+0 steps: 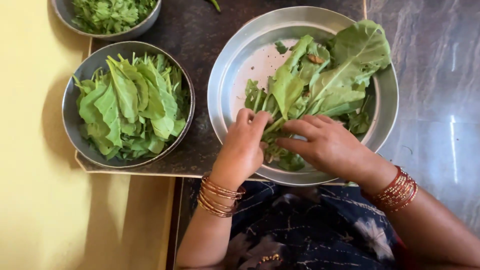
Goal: Cleaning and picking leafy green vegetables by hand and placing them into bowls.
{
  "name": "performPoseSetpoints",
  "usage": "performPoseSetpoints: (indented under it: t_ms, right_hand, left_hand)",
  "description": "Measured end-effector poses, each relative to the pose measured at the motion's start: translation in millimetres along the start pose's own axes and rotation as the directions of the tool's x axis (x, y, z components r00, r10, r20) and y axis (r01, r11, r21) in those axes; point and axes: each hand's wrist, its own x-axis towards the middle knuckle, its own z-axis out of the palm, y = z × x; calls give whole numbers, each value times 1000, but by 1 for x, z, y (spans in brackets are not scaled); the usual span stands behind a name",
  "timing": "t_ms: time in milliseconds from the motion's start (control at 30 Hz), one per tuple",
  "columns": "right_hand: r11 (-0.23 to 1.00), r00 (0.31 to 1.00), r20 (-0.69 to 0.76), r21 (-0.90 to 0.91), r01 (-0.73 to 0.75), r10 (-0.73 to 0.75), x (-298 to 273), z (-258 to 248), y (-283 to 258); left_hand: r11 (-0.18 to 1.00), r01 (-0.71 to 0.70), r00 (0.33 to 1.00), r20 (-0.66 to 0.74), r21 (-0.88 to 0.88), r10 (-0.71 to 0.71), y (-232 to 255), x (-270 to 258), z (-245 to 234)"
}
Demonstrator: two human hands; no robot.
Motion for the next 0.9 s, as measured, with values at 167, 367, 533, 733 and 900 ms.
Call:
performPoseSetpoints:
  t_ms: [167, 367, 533, 733, 900]
  right_hand:
    - [999, 996, 93, -39, 12, -9, 4, 0, -3]
    - [989, 997, 46, -125, 74, -69, 0, 12, -1]
    - [976, 998, 53, -217, 34, -23, 6, 10, -10]
    - [963, 988, -150, -269, -14, -28, -2, 8, -11]
    - [980, 940, -312, -90, -176, 140, -30, -10, -5]
  left_hand:
    - [983, -132, 990, -65, -131, 124, -2, 3, -10]
    - [987, -155, 973, -179, -50, 144, 7, 7, -12]
    - [982, -188, 965, -192, -19, 181, 11, 9, -17]
    - [980, -191, 929, -311, 59, 200, 17, 14, -26]
    - [989, -142, 943, -297, 47, 149, 7, 20, -36]
